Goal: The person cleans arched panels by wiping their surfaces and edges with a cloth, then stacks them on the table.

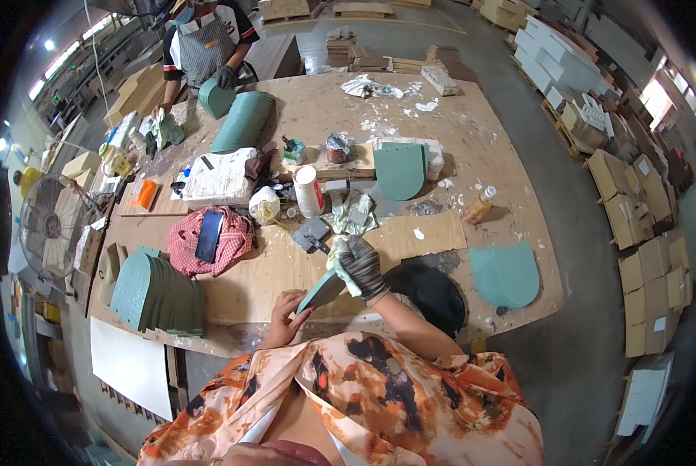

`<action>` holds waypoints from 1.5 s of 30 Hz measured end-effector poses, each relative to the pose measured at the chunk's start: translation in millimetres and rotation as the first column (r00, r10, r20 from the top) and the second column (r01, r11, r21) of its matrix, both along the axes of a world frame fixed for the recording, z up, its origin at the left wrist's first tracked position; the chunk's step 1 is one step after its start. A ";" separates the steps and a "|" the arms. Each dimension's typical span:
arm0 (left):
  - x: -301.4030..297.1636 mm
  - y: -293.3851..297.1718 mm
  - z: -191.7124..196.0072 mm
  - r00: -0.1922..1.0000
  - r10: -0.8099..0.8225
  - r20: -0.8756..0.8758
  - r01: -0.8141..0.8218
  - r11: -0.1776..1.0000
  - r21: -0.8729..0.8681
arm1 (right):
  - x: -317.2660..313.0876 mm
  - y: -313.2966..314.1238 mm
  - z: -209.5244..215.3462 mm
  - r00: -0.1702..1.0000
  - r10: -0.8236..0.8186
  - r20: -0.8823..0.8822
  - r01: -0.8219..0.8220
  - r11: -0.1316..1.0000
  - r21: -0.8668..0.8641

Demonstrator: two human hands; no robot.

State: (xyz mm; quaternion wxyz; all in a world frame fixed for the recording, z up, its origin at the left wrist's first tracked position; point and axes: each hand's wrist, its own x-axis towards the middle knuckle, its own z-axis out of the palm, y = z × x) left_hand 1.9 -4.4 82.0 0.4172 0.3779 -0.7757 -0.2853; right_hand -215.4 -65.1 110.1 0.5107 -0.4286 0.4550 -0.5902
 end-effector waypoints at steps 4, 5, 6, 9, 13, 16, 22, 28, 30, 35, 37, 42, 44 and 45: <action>8.4 14.1 -12.7 0.998 0.048 0.040 -0.051 0.994 0.101 | 14.6 -1.4 -8.4 0.658 -0.437 -0.614 -0.044 0.791 -0.610; 10.6 15.9 -17.5 0.997 0.062 0.037 -0.065 0.994 0.087 | 25.5 1.7 -1.6 0.647 -0.444 -0.620 -0.035 0.795 -0.606; 11.5 18.1 -19.4 0.997 0.075 0.023 -0.077 0.995 0.062 | 31.2 6.7 3.9 0.617 -0.462 -0.637 -0.051 0.785 -0.618; 14.2 16.8 -17.5 0.998 0.055 0.012 -0.055 0.998 -0.022 | 39.5 12.0 14.8 0.589 -0.489 -0.643 -0.056 0.769 -0.636; 20.1 14.7 -24.5 1.000 0.020 0.006 -0.020 0.999 -0.035 | 43.7 14.6 17.9 0.516 -0.510 -0.688 -0.061 0.779 -0.624; 23.9 17.4 -27.9 1.000 0.009 -0.013 -0.010 0.999 -0.049 | 49.4 15.2 17.8 0.431 -0.511 -0.743 -0.076 0.801 -0.594; 30.3 21.5 -19.3 0.997 -0.067 -0.037 0.066 0.998 -0.011 | 54.9 27.8 33.1 0.519 -0.475 -0.711 -0.005 0.830 -0.558; 30.7 15.0 -16.6 0.992 -0.098 -0.076 0.102 0.993 0.053 | 47.4 30.4 37.8 0.490 -0.406 -0.772 0.031 0.893 -0.450; 29.2 11.2 -16.9 0.995 -0.081 -0.052 0.082 0.997 0.015 | 49.6 35.4 43.9 0.262 -0.429 -0.865 0.010 0.897 -0.442; 22.8 4.4 -10.6 0.996 -0.071 -0.059 0.069 0.997 -0.030 | 33.3 34.7 45.4 0.336 -0.195 -0.921 0.031 0.980 -0.196; 16.5 6.7 2.9 0.998 -0.021 -0.053 0.026 0.996 0.087 | 21.4 25.5 21.8 0.344 -0.264 -0.901 -0.033 0.956 -0.292; 6.4 -16.6 -4.0 0.987 -0.033 0.156 -0.007 0.969 0.245 | 5.0 13.6 -12.6 0.526 -0.190 -0.829 -0.034 0.969 -0.243; -1.5 -23.3 -8.9 0.993 -0.012 0.119 -0.024 0.953 0.302 | -0.4 4.2 -12.2 0.577 -0.114 -0.809 -0.111 0.970 -0.216; -6.7 -22.7 -3.4 0.999 -0.025 0.030 0.012 0.929 0.370 | -6.2 7.1 -14.3 0.556 -0.121 -0.822 -0.151 0.958 -0.243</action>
